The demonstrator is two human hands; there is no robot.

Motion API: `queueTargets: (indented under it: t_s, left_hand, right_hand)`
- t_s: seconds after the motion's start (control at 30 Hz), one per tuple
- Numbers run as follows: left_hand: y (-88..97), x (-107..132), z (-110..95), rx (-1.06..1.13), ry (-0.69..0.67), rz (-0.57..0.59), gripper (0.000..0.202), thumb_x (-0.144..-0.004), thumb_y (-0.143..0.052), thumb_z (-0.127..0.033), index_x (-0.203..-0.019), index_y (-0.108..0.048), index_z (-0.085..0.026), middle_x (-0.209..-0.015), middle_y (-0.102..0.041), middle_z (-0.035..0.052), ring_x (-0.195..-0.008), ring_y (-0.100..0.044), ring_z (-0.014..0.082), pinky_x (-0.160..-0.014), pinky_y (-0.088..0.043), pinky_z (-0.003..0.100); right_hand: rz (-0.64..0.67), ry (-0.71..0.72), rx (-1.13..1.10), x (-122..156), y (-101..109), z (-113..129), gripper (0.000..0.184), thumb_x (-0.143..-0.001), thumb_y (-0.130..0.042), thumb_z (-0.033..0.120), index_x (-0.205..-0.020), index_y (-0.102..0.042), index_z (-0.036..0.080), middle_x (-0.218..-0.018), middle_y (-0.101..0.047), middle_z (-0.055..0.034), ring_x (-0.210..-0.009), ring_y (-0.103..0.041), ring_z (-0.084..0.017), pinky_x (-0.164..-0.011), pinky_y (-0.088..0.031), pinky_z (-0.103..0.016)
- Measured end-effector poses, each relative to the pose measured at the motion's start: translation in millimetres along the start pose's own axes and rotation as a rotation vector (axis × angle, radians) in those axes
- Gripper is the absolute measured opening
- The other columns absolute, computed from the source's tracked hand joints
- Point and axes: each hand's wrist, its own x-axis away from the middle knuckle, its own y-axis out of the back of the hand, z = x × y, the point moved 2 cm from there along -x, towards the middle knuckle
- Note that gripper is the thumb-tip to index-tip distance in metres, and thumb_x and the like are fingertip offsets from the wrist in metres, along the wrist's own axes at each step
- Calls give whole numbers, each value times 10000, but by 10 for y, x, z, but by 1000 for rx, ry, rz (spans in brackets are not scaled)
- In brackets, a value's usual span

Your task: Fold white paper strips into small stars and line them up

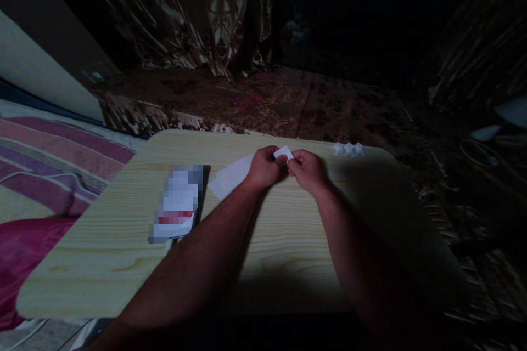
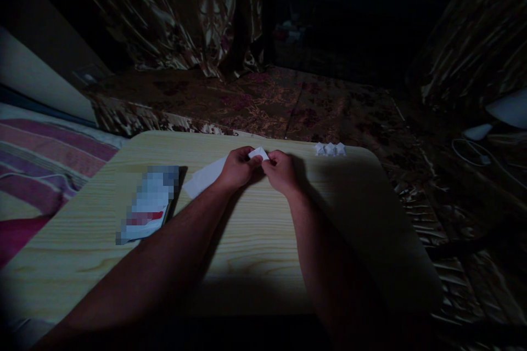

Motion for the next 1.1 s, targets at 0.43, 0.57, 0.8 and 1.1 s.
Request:
queueTargets:
  t_s: [0.43,0.57,0.8,1.1]
  left_hand:
    - [-13,-1,-2,42,-12,-1,199,-691,-689,-330,-706,-638,-138,-625,-589,7,-547,-465,106,-509,-338,221]
    - [-13,10,-11,65,12,-28,201,-680,-699,-330,-707,-642,-139,-614,-587,3,-544,-467,107,-511,-338,223]
    - [-26,4,-42,223,18,-5,277,-617,-731,-224,-861,-625,-145,-729,-647,15,-614,-558,119,-579,-425,227]
    - [-43,-7,-44,359,30,-62,326,-552,-692,-130,-864,-600,-146,-717,-641,-10,-603,-563,100,-599,-438,217]
  right_hand:
    - [-35,-73,-70,45,10,126,151,-673,-628,315,-708,-578,176,-549,-596,24,-478,-529,-108,-463,-421,-220]
    - [-56,-57,-79,26,3,88,129,-678,-605,300,-695,-580,175,-544,-592,29,-459,-524,-100,-455,-419,-216]
    - [-71,-32,-86,15,6,51,181,-708,-614,344,-753,-613,169,-552,-608,20,-484,-548,-109,-472,-425,-215]
    - [-9,48,-26,21,-8,29,92,-688,-611,257,-670,-576,174,-591,-601,22,-533,-536,-109,-503,-387,-219]
